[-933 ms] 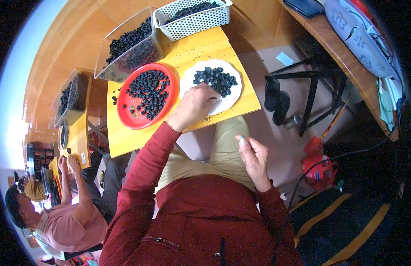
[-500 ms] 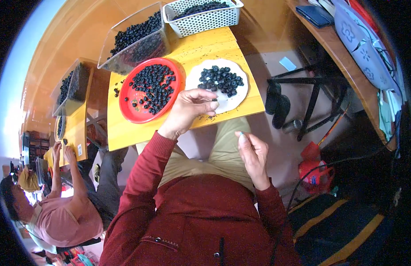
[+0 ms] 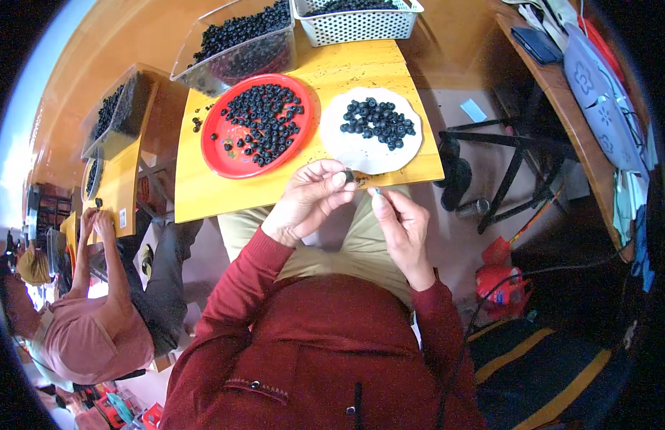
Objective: Peeling small dark fruits, such as grapes, and placing them into a bowl while sitting at a table.
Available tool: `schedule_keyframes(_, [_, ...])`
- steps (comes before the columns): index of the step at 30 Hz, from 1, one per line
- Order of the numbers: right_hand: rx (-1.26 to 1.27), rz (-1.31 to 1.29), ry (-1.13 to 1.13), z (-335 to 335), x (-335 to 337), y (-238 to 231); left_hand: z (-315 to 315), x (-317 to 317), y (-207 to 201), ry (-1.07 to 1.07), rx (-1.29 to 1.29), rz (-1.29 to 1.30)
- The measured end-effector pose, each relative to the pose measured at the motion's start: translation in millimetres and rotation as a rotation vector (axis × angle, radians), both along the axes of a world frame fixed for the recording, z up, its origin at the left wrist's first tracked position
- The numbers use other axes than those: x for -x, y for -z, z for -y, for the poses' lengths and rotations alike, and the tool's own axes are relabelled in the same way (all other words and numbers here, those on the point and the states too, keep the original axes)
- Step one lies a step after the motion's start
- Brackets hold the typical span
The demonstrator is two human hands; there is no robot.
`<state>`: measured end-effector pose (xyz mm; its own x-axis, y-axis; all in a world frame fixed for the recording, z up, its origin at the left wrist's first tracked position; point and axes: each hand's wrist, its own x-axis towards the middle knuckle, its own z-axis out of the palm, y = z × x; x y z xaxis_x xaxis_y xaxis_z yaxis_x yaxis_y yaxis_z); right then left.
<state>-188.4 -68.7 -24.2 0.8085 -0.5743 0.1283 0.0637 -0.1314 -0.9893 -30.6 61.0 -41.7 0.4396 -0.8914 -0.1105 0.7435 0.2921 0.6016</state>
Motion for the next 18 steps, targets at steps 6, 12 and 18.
schedule_keyframes(6, [0.197, 0.070, -0.051, -5.4, -12.1, -10.2, -2.7, 8.9, 3.5, -0.006, 0.092, -0.123])
schedule_keyframes(12, [0.313, 0.106, -0.054, -5.5, -15.9, -10.1, -3.7, 15.1, 3.7, -0.008, 0.120, -0.191])
schedule_keyframes(18, [0.432, 0.096, -0.040, -2.6, -14.3, -15.5, -1.4, 21.1, 3.9, -0.014, 0.127, -0.201])
